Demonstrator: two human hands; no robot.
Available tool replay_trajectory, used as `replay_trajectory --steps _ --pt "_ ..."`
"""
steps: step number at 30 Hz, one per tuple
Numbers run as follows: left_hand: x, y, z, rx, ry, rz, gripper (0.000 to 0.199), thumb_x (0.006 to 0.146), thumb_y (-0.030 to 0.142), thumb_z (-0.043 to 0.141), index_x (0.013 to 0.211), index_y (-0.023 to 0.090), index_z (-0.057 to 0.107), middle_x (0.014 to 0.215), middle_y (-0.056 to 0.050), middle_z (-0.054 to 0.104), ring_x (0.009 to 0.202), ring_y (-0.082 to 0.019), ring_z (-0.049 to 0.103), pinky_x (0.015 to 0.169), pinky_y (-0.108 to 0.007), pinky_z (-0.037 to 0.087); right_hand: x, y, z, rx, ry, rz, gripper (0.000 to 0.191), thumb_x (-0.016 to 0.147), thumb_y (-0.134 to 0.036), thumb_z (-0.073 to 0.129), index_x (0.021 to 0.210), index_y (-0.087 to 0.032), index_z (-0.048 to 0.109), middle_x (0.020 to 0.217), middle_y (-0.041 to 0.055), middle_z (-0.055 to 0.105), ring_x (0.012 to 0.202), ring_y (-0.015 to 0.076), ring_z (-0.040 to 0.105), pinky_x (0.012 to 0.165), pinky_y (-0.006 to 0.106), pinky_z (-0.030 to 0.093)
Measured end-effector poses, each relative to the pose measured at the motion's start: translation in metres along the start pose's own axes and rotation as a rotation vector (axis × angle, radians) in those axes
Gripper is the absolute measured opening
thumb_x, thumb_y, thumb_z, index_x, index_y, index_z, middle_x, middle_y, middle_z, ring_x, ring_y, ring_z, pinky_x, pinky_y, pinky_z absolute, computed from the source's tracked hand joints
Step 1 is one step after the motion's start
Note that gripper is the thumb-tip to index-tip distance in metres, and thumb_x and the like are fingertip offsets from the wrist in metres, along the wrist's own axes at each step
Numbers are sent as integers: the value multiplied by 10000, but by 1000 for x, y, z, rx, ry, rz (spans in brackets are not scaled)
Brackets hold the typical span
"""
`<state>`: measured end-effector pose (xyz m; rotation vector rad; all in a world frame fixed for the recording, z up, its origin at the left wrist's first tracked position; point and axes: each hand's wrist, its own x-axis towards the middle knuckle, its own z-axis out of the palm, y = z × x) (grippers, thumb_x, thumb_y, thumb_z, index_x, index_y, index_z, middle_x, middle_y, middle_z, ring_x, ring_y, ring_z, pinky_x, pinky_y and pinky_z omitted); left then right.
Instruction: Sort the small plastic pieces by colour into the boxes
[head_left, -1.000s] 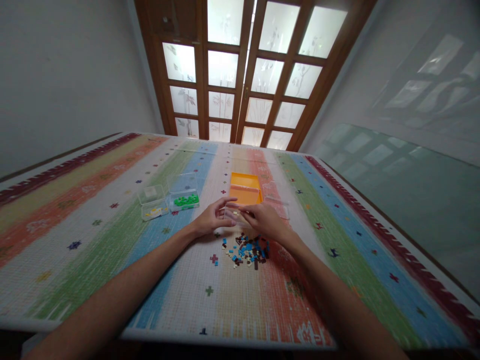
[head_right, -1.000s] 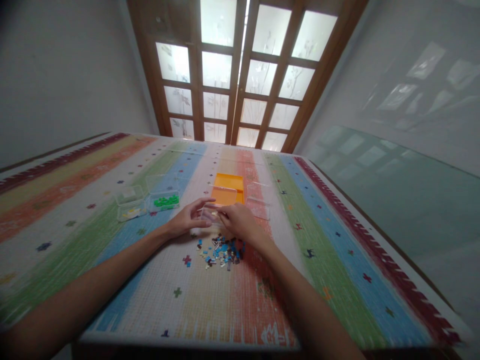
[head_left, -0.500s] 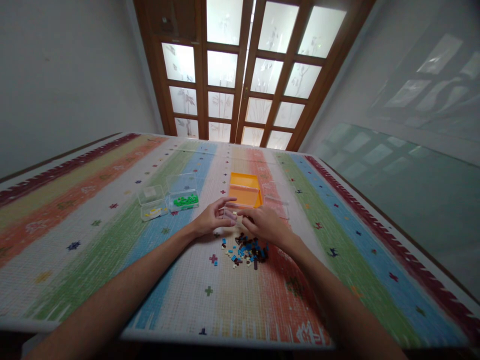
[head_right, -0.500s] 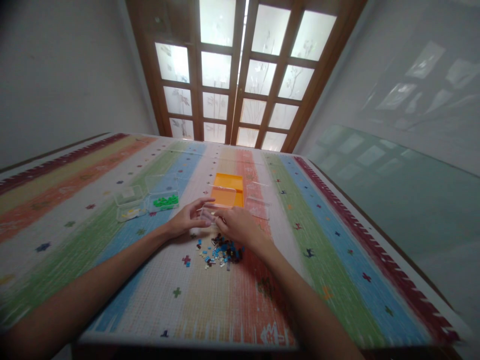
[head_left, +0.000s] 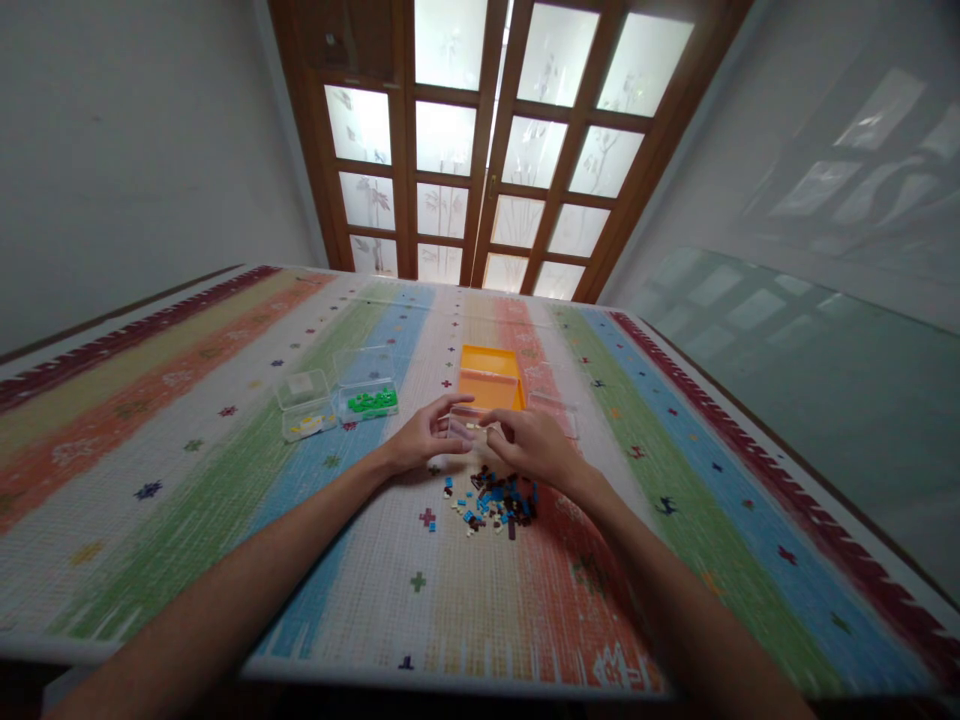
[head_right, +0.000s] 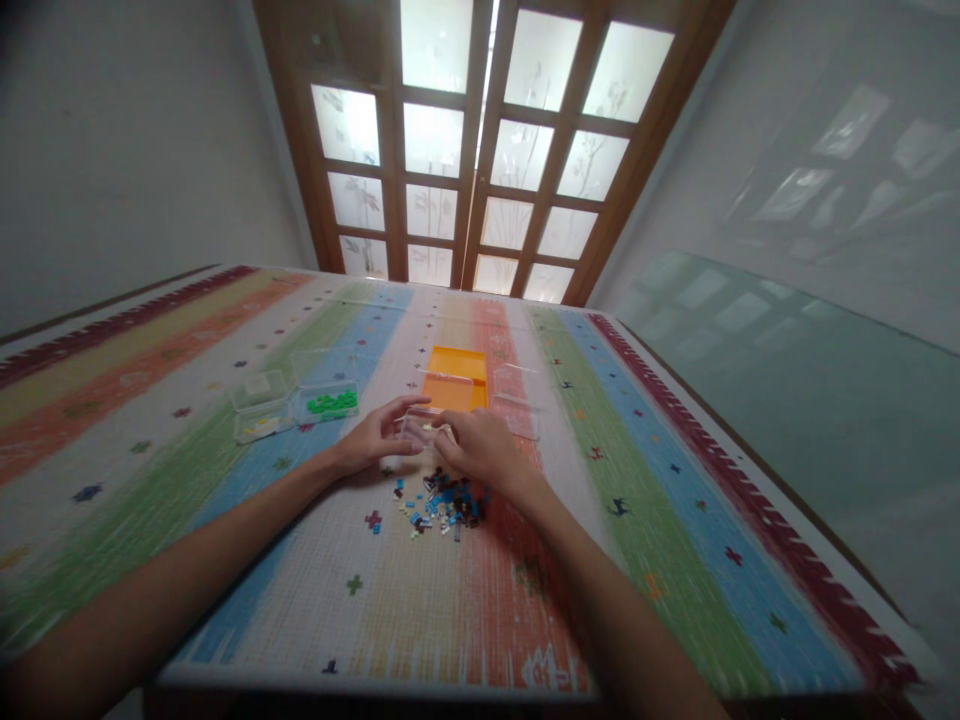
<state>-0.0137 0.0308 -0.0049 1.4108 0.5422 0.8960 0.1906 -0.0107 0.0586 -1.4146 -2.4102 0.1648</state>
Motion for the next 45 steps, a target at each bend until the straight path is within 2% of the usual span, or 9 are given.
replay_trajectory --steps 2,6,9,13,20,28,33,40,45 --pt "-1 1 0 -1 1 -9 698 689 182 826 1309 205 506 1250 -122 602 895 -154 649 904 -395 495 -3 -7 -4 92 -20 -114 240 864 -205 542 978 -177 751 677 13 688 556 117 531 582 240 327" --pt "-1 1 0 19 14 -5 712 680 194 833 1314 199 509 1247 -121 599 894 -155 645 907 -389 493 -11 -24 -6 129 -230 -342 161 827 -207 614 915 -176 746 705 17 680 594 118 522 594 241 327" --pt "-1 0 -1 37 19 0 710 678 184 832 1311 204 513 1256 -121 596 889 -151 646 898 -380 495 -14 -33 -1 53 -347 -371 140 818 -222 648 905 -178 748 749 38 697 636 139 544 601 254 325" --pt "0 -1 -1 47 18 1 708 674 183 836 1306 202 517 1259 -127 597 889 -154 655 887 -371 499 -15 -37 9 -12 -390 -384 120 836 -207 636 862 -173 748 794 54 710 675 155 568 615 267 333" --pt "0 -2 -2 48 22 -6 717 670 184 835 1311 211 517 1264 -121 595 893 -157 656 901 -383 490 -14 -37 15 -61 -364 -374 146 865 -179 603 869 -148 745 856 90 723 709 172 591 614 274 342" --pt "0 -2 -2 41 8 0 716 675 176 828 1316 206 512 1268 -130 589 895 -159 652 887 -374 494 -14 -40 15 -16 -381 -405 143 866 -162 622 911 -172 757 823 55 700 706 147 560 630 259 336" --pt "0 -1 -1 36 16 -4 707 672 187 835 1305 205 519 1261 -121 593 907 -159 647 904 -374 484 -12 -35 11 38 -293 -388 143 902 -191 581 896 -168 722 769 34 674 659 135 529 623 254 326" --pt "-1 1 1 -4 1 2 690 687 210 837 1301 209 523 1234 -111 614 923 -168 653 919 -404 494 -2 -11 -2 169 -29 -126 161 916 -215 537 903 -149 683 622 -24 579 549 99 469 574 226 285" --pt "0 0 1 -7 -7 11 676 674 166 836 1279 210 537 1254 -130 612 902 -158 653 913 -421 500 7 3 5 99 -33 -28 176 910 -222 570 924 -159 734 594 -22 588 527 97 465 564 231 253"
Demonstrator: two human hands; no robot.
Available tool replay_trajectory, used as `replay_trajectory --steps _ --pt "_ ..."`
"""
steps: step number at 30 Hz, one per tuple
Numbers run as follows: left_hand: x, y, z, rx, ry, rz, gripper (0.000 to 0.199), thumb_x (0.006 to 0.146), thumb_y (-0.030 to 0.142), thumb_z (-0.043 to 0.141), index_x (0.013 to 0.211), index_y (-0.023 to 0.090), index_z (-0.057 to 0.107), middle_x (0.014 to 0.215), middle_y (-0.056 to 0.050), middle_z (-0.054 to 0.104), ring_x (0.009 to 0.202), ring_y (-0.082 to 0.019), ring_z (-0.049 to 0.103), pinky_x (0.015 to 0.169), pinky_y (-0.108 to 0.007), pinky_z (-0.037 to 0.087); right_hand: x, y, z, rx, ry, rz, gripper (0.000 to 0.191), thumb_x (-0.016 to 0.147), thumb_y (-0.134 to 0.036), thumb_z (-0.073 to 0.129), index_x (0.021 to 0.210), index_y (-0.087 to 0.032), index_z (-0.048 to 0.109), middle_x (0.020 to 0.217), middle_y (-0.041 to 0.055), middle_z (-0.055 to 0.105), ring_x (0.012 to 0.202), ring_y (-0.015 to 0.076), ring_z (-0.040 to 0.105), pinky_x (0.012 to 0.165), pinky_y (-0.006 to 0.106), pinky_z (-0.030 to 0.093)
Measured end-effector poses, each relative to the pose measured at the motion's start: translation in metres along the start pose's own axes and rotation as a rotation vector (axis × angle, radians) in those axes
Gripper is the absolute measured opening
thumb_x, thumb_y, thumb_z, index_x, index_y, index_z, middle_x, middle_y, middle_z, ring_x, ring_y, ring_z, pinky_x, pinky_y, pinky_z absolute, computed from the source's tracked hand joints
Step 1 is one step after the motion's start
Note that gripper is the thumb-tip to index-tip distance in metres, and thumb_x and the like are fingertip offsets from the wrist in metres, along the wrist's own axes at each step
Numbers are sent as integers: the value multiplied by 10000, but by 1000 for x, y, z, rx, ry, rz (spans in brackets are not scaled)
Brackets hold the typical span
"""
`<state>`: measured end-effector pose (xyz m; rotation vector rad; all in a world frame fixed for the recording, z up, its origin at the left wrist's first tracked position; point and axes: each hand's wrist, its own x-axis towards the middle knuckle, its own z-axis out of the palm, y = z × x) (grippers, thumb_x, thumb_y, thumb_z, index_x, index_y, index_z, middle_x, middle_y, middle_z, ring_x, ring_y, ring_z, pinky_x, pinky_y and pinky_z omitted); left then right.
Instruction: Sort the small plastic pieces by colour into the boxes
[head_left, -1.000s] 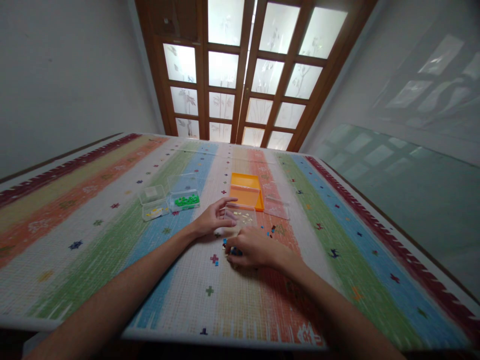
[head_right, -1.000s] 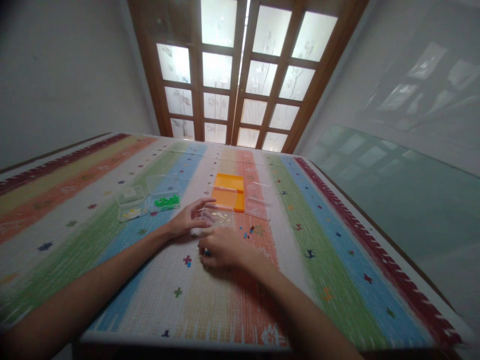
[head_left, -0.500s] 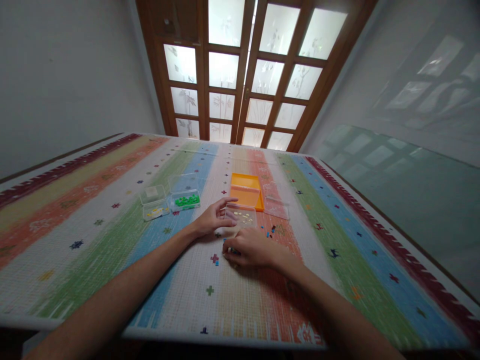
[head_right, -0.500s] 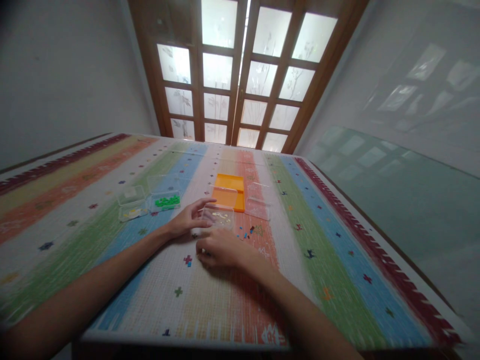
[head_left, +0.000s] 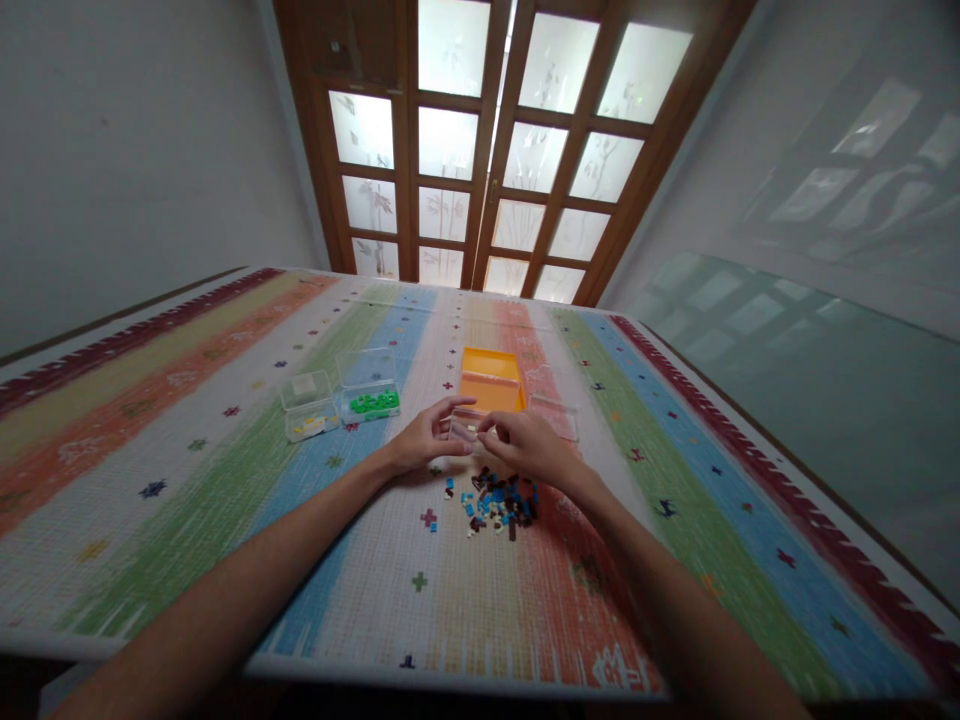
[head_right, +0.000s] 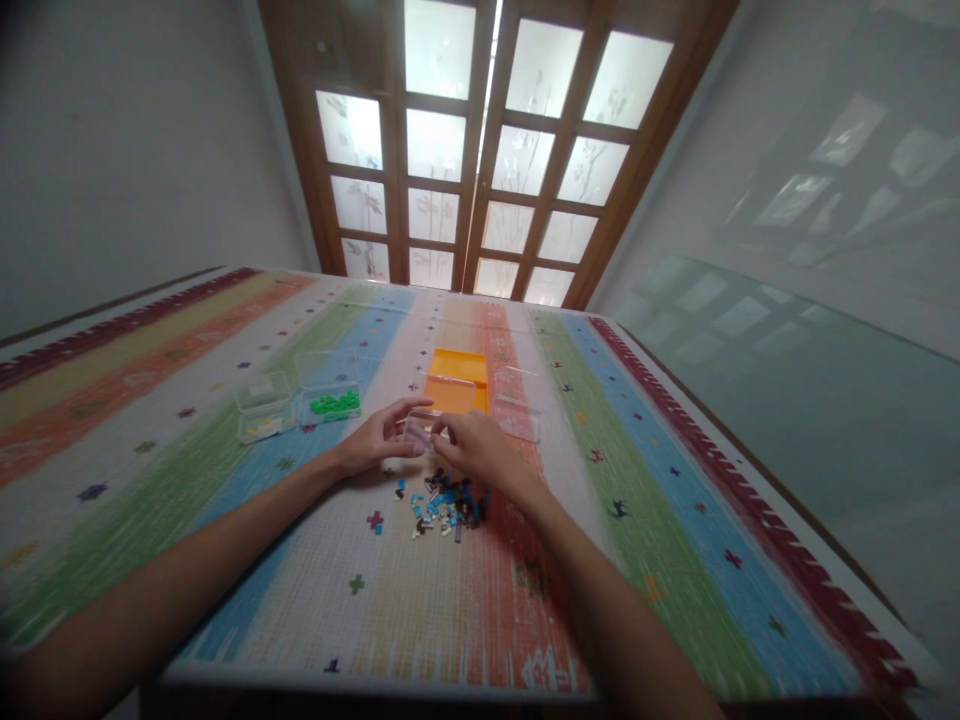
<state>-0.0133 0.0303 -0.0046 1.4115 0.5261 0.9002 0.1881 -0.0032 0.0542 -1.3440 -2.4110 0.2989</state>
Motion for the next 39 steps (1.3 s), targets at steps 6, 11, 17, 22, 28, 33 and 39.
replay_trajectory --steps 6,11,17,22,28,33,39 --pt "1 -2 -2 6 -14 -12 699 672 155 833 1294 210 520 1262 -127 610 869 -143 653 894 -407 504 7 -1 0 -37 -109 -12 208 902 -201 589 951 -167 788 702 52 716 576 116 546 558 240 257" --pt "1 -3 -2 23 -27 7 689 676 165 835 1291 205 527 1269 -134 615 910 -164 658 920 -432 501 9 -1 1 -60 -131 -12 235 914 -190 569 947 -170 801 747 79 745 560 115 547 559 250 263" --pt "1 -2 -2 23 -15 4 684 675 162 835 1286 208 531 1272 -134 612 907 -157 657 902 -407 518 3 0 -6 -22 -19 -8 227 920 -228 569 942 -169 788 611 13 655 506 91 453 553 245 251" --pt "1 -1 -2 44 2 -2 716 665 182 843 1304 201 523 1251 -128 608 869 -152 645 878 -401 514 -9 -8 -18 151 -159 -149 172 869 -198 610 920 -176 773 588 -29 622 499 80 462 558 218 311" --pt "1 -3 -2 63 27 -2 717 652 173 845 1295 203 530 1240 -109 610 847 -142 635 893 -392 501 -15 -21 -10 106 -416 -273 228 819 -104 638 954 -217 783 800 22 745 684 131 611 665 235 412" --pt "1 -3 -2 56 29 -5 713 648 171 845 1288 196 532 1235 -107 618 829 -129 634 883 -367 501 -14 -23 -1 3 -421 -298 246 808 -85 650 966 -212 789 795 37 743 711 148 618 672 247 400" --pt "0 -2 -2 72 12 -8 715 662 190 839 1308 203 530 1268 -124 602 848 -140 645 883 -377 499 -13 -22 4 13 -414 -329 230 813 -100 658 953 -220 795 783 34 740 701 145 618 669 247 394"
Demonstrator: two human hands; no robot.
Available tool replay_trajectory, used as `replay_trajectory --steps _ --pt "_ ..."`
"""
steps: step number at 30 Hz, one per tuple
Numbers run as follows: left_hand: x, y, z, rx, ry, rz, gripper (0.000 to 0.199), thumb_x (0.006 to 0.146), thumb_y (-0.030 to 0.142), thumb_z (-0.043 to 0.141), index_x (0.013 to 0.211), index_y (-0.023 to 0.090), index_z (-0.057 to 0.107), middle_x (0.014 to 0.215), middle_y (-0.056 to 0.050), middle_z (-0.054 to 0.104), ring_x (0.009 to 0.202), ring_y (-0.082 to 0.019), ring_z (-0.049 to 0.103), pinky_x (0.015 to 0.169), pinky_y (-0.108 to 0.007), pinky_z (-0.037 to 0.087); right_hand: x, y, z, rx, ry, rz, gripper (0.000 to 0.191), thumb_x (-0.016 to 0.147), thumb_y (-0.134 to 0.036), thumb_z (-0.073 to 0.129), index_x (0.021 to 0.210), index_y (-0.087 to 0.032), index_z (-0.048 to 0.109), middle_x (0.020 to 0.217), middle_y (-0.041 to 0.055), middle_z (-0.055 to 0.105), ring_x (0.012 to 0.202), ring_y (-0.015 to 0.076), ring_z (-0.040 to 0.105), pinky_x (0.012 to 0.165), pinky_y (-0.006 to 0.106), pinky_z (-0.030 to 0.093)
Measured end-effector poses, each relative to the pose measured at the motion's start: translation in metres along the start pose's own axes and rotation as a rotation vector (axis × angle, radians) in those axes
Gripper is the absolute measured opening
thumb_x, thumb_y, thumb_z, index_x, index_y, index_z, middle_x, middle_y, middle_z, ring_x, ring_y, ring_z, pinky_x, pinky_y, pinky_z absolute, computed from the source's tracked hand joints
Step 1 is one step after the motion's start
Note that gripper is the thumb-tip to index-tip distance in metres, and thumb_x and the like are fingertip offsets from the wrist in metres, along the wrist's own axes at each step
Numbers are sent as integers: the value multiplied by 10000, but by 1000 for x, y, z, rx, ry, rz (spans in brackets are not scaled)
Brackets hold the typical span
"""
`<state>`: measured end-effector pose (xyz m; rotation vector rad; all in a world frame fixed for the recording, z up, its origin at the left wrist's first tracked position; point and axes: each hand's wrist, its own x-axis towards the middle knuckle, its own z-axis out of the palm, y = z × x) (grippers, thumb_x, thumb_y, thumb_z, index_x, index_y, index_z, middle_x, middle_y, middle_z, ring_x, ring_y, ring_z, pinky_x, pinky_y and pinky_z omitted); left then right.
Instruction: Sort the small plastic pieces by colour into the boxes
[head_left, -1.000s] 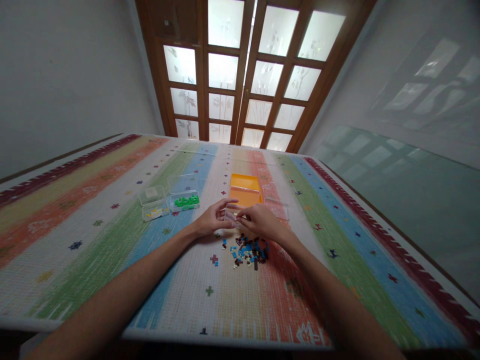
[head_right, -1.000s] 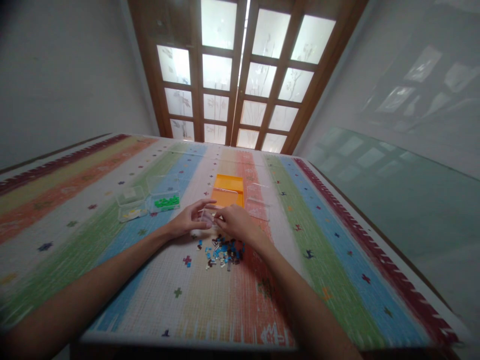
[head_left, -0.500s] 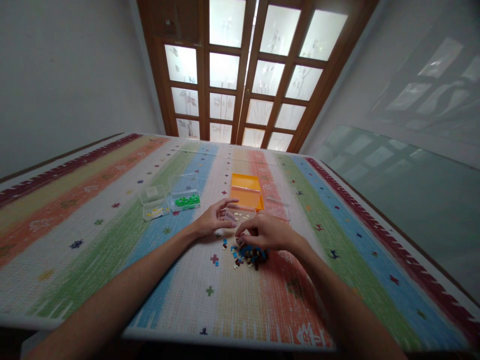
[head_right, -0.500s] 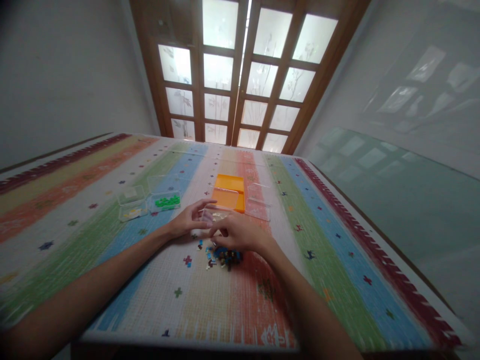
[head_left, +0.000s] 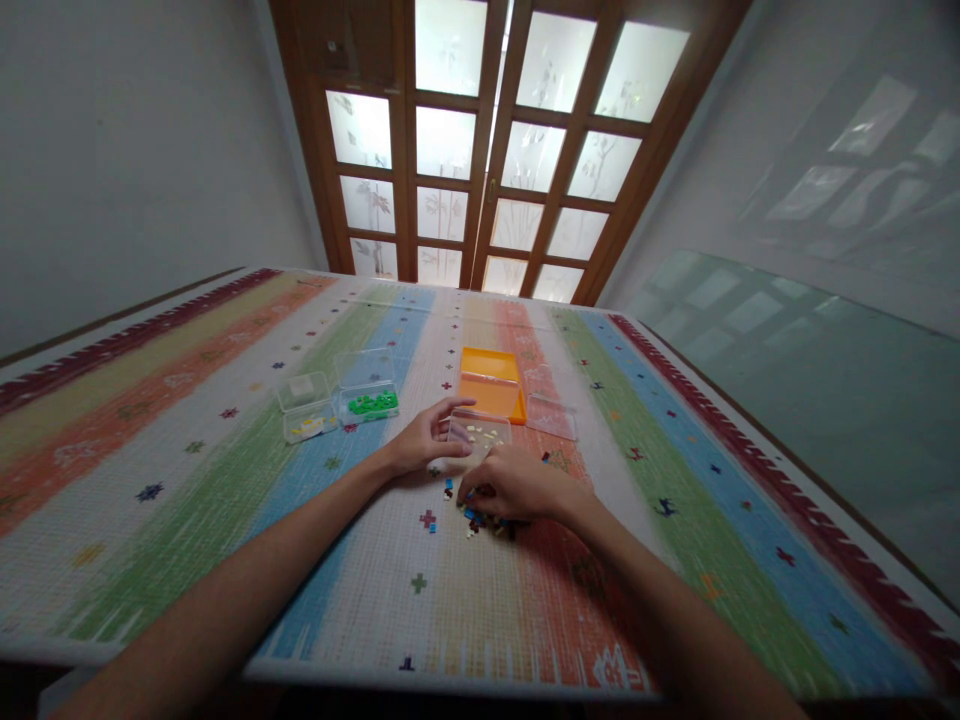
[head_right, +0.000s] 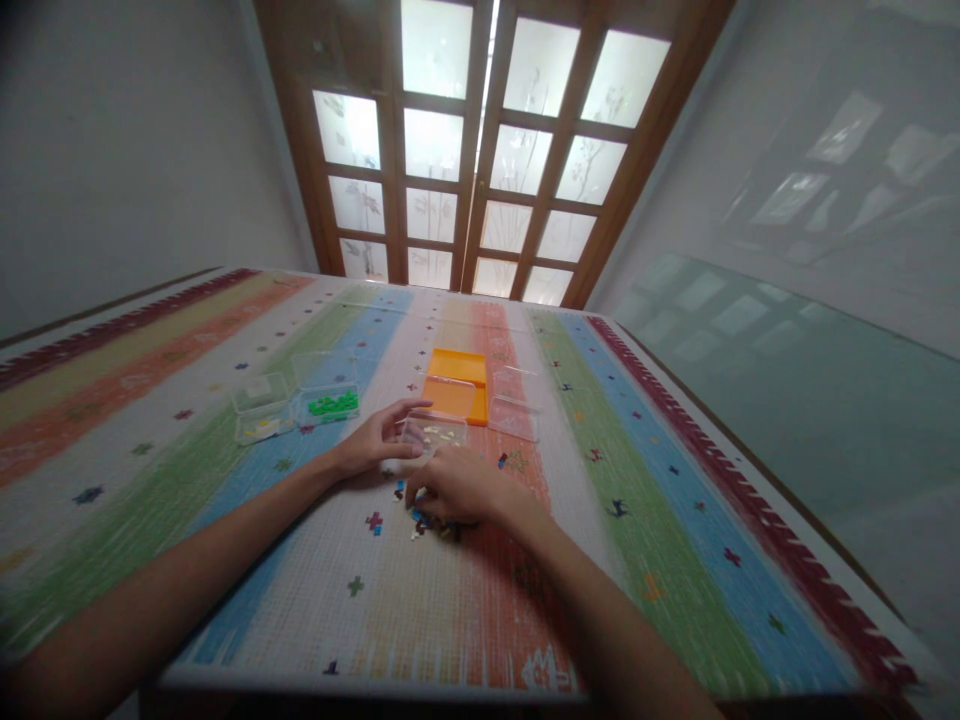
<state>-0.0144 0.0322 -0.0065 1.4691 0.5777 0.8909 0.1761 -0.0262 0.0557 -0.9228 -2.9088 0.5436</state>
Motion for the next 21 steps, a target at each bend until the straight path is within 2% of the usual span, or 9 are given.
replay_trajectory --steps 17,21 --pt "0 0 0 5 -2 -4 718 663 183 832 1310 200 520 1256 -116 596 829 -126 630 859 -358 501 2 -1 4 76 -39 -47 244 799 -80 664 948 -219 797 751 12 742 636 124 630 661 236 430" --pt "1 0 0 8 1 -5 724 657 184 835 1309 197 520 1252 -122 593 832 -133 637 851 -363 502 2 -2 5 88 -47 -51 246 797 -81 663 955 -221 789 806 13 754 671 129 646 674 235 444"
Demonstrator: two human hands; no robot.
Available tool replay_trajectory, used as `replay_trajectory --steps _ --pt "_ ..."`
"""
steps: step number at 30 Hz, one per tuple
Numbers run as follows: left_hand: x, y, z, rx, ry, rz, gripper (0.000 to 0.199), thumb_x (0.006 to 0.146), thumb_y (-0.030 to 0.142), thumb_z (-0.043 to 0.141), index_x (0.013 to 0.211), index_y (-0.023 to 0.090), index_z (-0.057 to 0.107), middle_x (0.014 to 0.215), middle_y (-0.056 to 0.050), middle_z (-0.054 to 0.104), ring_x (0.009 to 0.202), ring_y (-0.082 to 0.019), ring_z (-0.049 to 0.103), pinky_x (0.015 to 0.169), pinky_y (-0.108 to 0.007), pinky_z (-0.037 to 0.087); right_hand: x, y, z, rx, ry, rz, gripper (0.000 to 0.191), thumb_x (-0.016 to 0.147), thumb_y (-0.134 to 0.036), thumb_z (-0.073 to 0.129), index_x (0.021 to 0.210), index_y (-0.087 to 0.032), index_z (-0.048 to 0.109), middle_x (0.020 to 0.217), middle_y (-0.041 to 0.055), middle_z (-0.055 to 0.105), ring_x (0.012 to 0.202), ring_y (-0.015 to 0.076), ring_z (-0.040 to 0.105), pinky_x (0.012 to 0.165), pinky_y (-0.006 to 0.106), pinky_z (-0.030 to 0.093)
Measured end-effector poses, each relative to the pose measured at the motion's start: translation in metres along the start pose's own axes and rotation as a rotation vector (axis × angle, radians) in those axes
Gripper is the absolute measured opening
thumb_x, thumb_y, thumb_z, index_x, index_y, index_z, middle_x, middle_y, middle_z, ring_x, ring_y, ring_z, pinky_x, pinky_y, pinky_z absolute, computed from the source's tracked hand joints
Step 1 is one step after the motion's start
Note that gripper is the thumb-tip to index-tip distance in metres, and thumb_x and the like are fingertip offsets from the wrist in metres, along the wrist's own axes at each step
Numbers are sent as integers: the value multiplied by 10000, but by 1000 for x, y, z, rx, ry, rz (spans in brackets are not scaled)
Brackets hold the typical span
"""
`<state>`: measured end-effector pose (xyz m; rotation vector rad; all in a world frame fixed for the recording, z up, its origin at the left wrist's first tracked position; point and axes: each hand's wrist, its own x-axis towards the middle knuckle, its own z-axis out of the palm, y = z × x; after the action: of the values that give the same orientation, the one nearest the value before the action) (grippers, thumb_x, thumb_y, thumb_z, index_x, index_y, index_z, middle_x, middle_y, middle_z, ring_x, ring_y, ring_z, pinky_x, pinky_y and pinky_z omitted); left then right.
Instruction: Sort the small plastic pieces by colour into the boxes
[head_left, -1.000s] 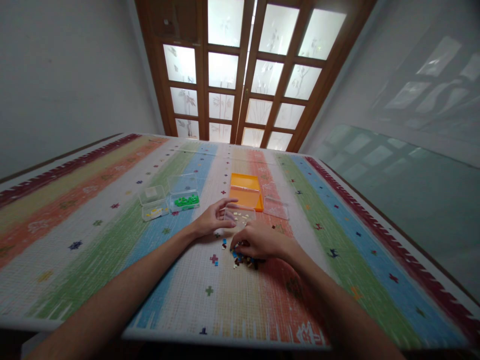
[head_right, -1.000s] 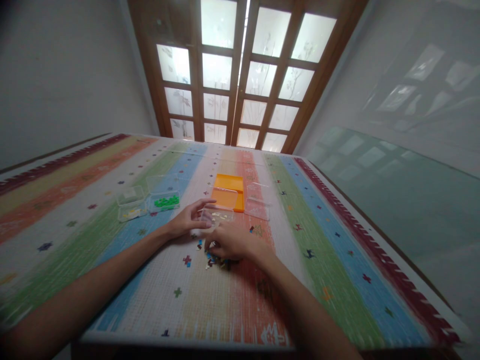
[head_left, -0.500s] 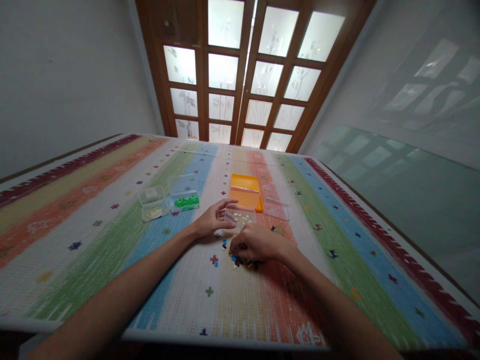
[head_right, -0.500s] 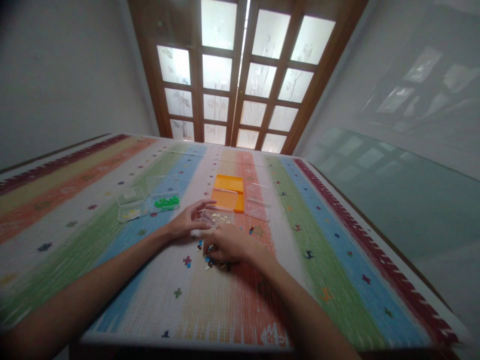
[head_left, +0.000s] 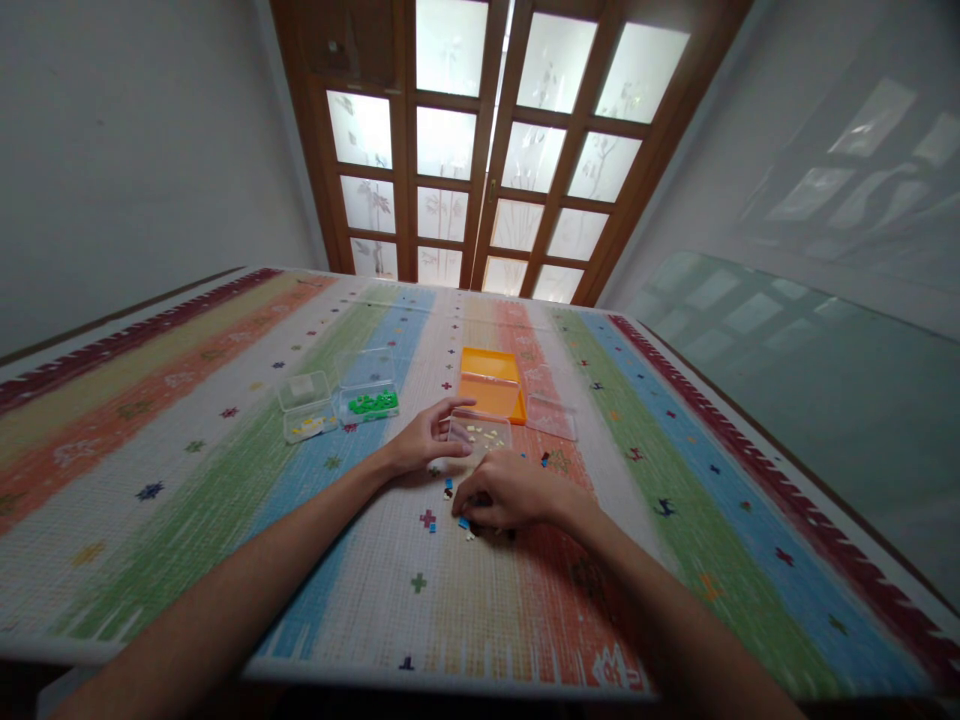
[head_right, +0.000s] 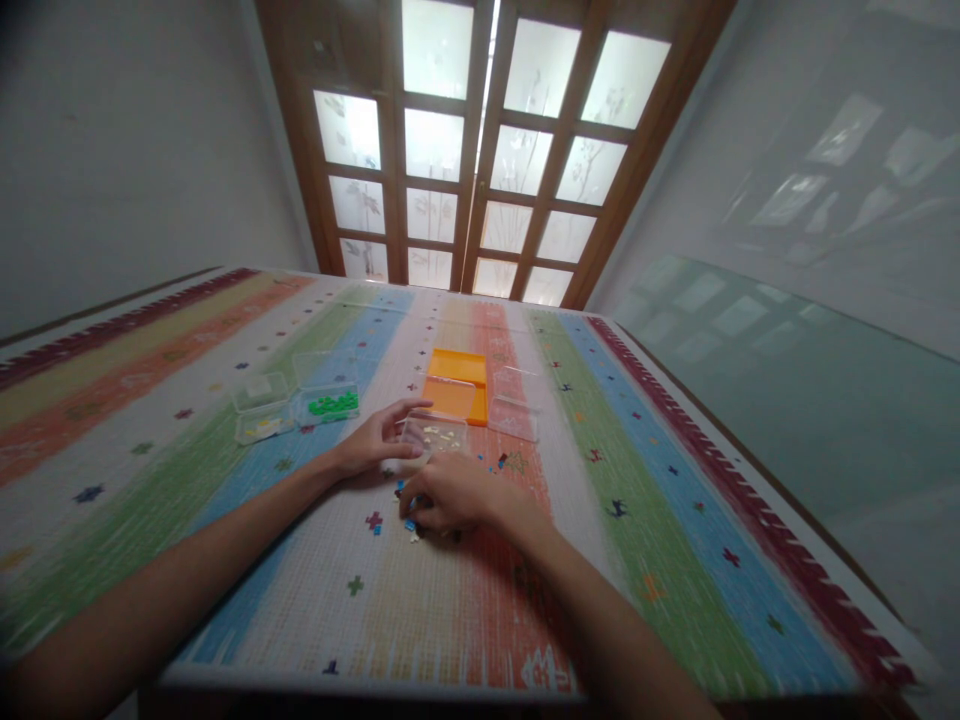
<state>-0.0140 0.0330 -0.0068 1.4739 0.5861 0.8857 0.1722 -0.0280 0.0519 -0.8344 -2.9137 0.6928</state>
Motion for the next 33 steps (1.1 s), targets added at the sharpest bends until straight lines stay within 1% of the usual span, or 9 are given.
replay_trajectory --steps 5,7,13,16,19,22,26,29,33 --pt "-1 2 1 1 1 -2 718 664 189 835 1311 203 525 1273 -126 590 838 -136 640 868 -376 503 0 -1 -1 2 11 2 190 841 -110 651 935 -214 780 789 20 746 689 134 648 685 242 447" --pt "-1 2 1 1 4 3 713 657 187 840 1301 201 533 1270 -121 595 838 -133 637 880 -379 504 -1 -1 -4 28 45 -1 160 863 -133 648 932 -204 773 776 24 739 672 131 635 668 242 438" --pt "0 -2 -1 -43 -18 27 730 655 209 853 1307 196 525 1245 -125 612 941 -184 651 921 -409 494 -9 11 -16 134 342 -15 138 922 -226 616 953 -175 741 814 37 727 692 124 607 680 245 439" --pt "0 -2 -1 -69 -37 16 713 674 205 845 1307 204 517 1266 -137 603 943 -184 652 913 -417 493 -13 22 -20 187 468 32 147 930 -252 606 937 -165 725 779 19 706 621 98 558 615 219 414" --pt "0 -1 0 -69 -30 4 703 671 175 842 1294 205 518 1256 -132 612 921 -165 647 904 -402 492 -16 33 -20 161 557 84 133 916 -236 614 911 -162 725 759 11 698 598 92 534 590 214 393" --pt "0 0 1 -67 -27 -5 700 670 164 836 1292 205 518 1263 -130 613 906 -152 645 906 -395 488 -16 41 -19 128 588 88 128 900 -215 629 928 -161 742 784 25 710 614 101 547 599 221 395" --pt "0 1 1 -74 -31 -6 706 665 163 837 1296 207 522 1265 -129 615 931 -162 647 926 -409 485 -14 46 -17 71 576 86 161 881 -167 638 979 -175 765 831 46 723 649 112 571 628 230 404" --pt "0 1 1 -68 -25 5 687 665 166 839 1283 208 541 1257 -123 617 933 -164 648 936 -419 487 -11 48 -13 49 583 133 173 863 -168 658 1008 -168 753 836 46 724 630 109 562 629 231 402" --pt "0 1 1 -74 -18 13 677 662 152 839 1272 205 550 1266 -131 613 901 -152 650 923 -416 497 -7 49 -9 47 614 199 94 826 -171 689 913 -160 725 789 18 707 587 96 536 609 219 389"
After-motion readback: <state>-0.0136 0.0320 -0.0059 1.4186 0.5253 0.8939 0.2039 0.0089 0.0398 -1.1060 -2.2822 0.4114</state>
